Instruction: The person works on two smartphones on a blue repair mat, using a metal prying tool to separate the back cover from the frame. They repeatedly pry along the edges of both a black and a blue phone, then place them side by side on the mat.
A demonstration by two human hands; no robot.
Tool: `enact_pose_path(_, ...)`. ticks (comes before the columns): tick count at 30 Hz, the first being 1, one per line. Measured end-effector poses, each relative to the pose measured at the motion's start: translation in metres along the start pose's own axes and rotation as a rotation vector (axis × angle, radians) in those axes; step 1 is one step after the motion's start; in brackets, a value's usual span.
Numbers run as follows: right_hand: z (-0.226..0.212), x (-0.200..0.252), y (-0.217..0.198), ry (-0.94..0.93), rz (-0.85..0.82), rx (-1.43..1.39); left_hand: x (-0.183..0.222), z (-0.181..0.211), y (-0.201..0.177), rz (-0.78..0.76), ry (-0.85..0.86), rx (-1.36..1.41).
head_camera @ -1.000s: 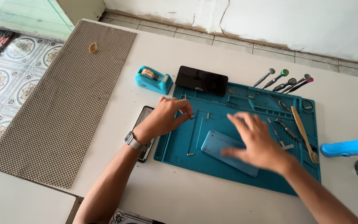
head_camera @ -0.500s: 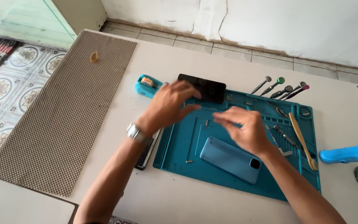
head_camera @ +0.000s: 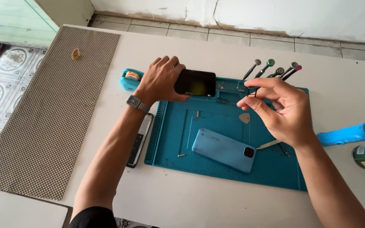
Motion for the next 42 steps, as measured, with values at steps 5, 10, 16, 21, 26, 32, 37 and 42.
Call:
enact_pose_path(5,0.016,0.009,0.001,0.113,-0.021,-0.041,0.022,0.048,-0.039,0.188,0.105,0.161)
enact_pose_path(10,0.018,0.038,0.009,-0.155,-0.107,0.161,0.057,0.108,-0.054,0.365,0.23,0.273)
enact_pose_path(16,0.029,0.074,0.026,-0.408,-0.122,0.244,0.087,0.113,-0.051,0.583,0.074,0.47)
enact_pose_path(21,0.017,0.075,0.029,-0.636,-0.054,0.222,0.097,0.103,-0.051,0.638,0.054,0.538)
enact_pose_path(26,0.025,0.078,0.025,-0.57,-0.028,0.243,0.092,0.105,-0.044,0.484,-0.049,0.617)
enact_pose_path(32,0.112,0.09,0.017,0.98,0.102,-0.728,0.07,0.112,-0.065,0.264,-0.156,1.492)
enact_pose_path(37,0.109,0.106,0.039,1.154,-0.043,-0.796,0.075,0.12,-0.046,0.387,-0.26,1.138)
enact_pose_path(42,0.092,0.109,0.047,1.154,-0.122,-0.901,0.079,0.12,-0.017,0.368,-0.374,1.693)
Point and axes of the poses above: each hand's wrist, its own x-axis away from the middle knuckle, its own y-axis out of the palm, z = x × y, the point moved 6 cm from there along -x, towards the middle knuckle, and after that the axes turned 11 degrees about z, right-handed, at the moved point
